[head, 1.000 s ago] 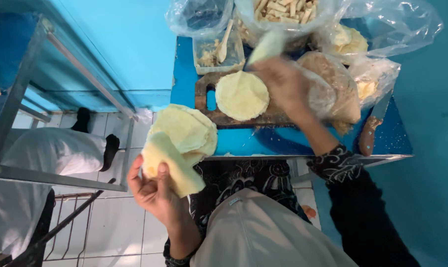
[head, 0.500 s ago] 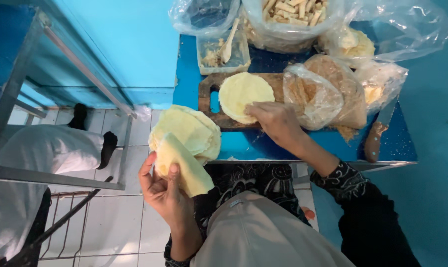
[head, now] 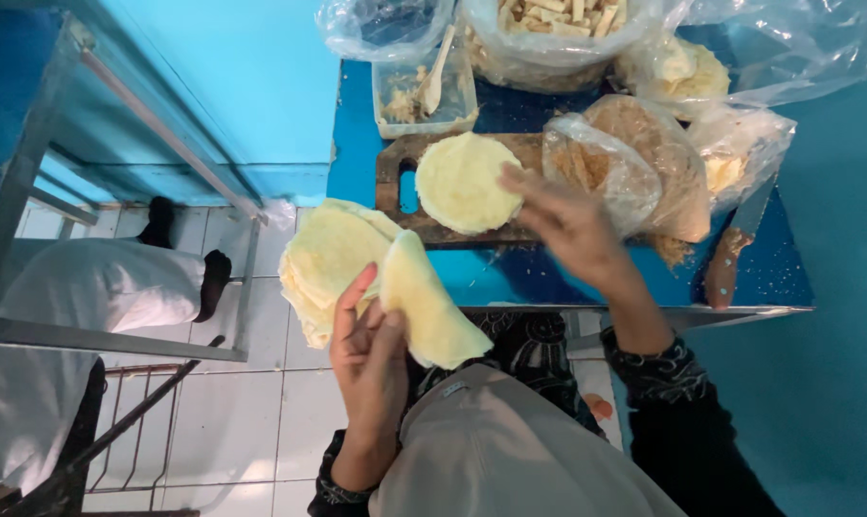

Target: The person sits at a blue table and separates thin round food sheets, peeling them apart one at a time by hand and stacking the separated sheets on the table. Near the end, the person uses a knife to trim or cut a round sheet on a wooden cutting board.

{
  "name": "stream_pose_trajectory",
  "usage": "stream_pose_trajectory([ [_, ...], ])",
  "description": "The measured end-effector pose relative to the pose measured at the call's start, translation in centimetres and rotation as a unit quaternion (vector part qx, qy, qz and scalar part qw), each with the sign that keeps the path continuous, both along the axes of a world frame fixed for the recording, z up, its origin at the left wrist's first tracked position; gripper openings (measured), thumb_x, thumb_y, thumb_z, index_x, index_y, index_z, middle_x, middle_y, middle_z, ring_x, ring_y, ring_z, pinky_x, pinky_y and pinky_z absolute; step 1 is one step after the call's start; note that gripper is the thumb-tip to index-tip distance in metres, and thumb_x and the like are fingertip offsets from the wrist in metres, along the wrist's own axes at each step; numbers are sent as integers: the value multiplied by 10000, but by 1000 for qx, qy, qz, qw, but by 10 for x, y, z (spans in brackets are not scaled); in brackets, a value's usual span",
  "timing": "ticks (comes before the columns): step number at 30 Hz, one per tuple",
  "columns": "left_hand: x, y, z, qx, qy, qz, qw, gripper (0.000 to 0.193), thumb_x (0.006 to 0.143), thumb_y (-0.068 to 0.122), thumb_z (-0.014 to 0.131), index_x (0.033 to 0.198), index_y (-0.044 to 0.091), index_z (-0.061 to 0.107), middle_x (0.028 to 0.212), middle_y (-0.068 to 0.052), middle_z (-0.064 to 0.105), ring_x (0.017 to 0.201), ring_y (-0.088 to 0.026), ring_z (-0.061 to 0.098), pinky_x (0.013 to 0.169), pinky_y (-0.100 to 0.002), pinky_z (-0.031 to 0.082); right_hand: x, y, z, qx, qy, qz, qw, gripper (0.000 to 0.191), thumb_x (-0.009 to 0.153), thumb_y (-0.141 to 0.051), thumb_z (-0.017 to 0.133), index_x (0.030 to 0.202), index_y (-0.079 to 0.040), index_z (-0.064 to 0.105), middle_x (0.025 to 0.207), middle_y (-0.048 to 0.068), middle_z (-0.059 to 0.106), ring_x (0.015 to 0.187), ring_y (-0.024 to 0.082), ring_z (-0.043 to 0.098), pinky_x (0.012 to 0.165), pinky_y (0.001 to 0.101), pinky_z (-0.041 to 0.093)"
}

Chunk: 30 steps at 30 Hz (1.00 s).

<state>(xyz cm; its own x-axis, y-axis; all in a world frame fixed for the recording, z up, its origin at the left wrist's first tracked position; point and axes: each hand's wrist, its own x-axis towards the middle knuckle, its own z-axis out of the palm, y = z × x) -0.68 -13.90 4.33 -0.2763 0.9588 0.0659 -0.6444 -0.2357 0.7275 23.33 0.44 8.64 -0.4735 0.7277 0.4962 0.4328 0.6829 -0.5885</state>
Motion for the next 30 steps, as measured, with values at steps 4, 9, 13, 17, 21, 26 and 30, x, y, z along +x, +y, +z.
stream_pose_trajectory([
  [4,18,10,-2,-12,167,14,986,583,972,-83,625,1515,-7,427,1225,-168,707,1022,-145,695,848,-259,576,-6,-48,-8,-99,155,-40,982,257,898,-23,788,1146,-59,730,1160,93,744,963,174,729,851,291,611],
  [9,35,23,-10,-5,213,-3,977,633,958,-62,687,1532,10,428,1137,-142,706,947,-131,690,794,-257,573,-30,-90,-31,-42,77,-60,994,340,775,-99,917,1046,-27,726,1087,106,725,844,134,721,706,278,608],
  [13,36,27,-17,-34,110,-49,992,538,1018,25,582,1528,19,410,1149,-114,727,990,-124,727,865,-278,628,-30,-84,-32,-94,163,-77,979,170,935,-34,804,1088,-43,729,1110,73,746,988,159,762,809,285,662],
  [17,40,26,-23,18,156,-34,987,568,1015,-17,631,1537,-2,410,1132,-126,718,968,-125,700,862,-267,592,-31,-92,-25,-70,158,-54,983,341,802,-82,872,1087,-24,694,1139,93,710,1014,198,728,804,294,643],
  [21,45,25,-25,31,183,-4,983,514,1026,-51,654,1503,-28,463,1077,-110,689,981,-124,681,872,-267,588,-40,-97,-20,32,71,-100,992,298,792,-92,890,1018,-38,703,1102,88,709,973,222,733,779,311,605],
  [26,46,25,-25,14,186,10,982,543,942,-89,665,1433,-17,445,1086,-82,691,996,-130,714,874,-274,608,-38,-96,-17,14,79,-83,993,198,873,-30,802,1058,-23,732,1142,101,733,989,224,758,798,310,626],
  [30,44,25,-26,17,190,13,982,525,968,-97,666,1449,-29,468,1038,-79,686,945,-125,697,846,-263,594,-32,-98,-22,-22,90,-62,994,160,927,1,708,1084,-4,741,1165,113,742,1003,222,761,824,310,614],
])
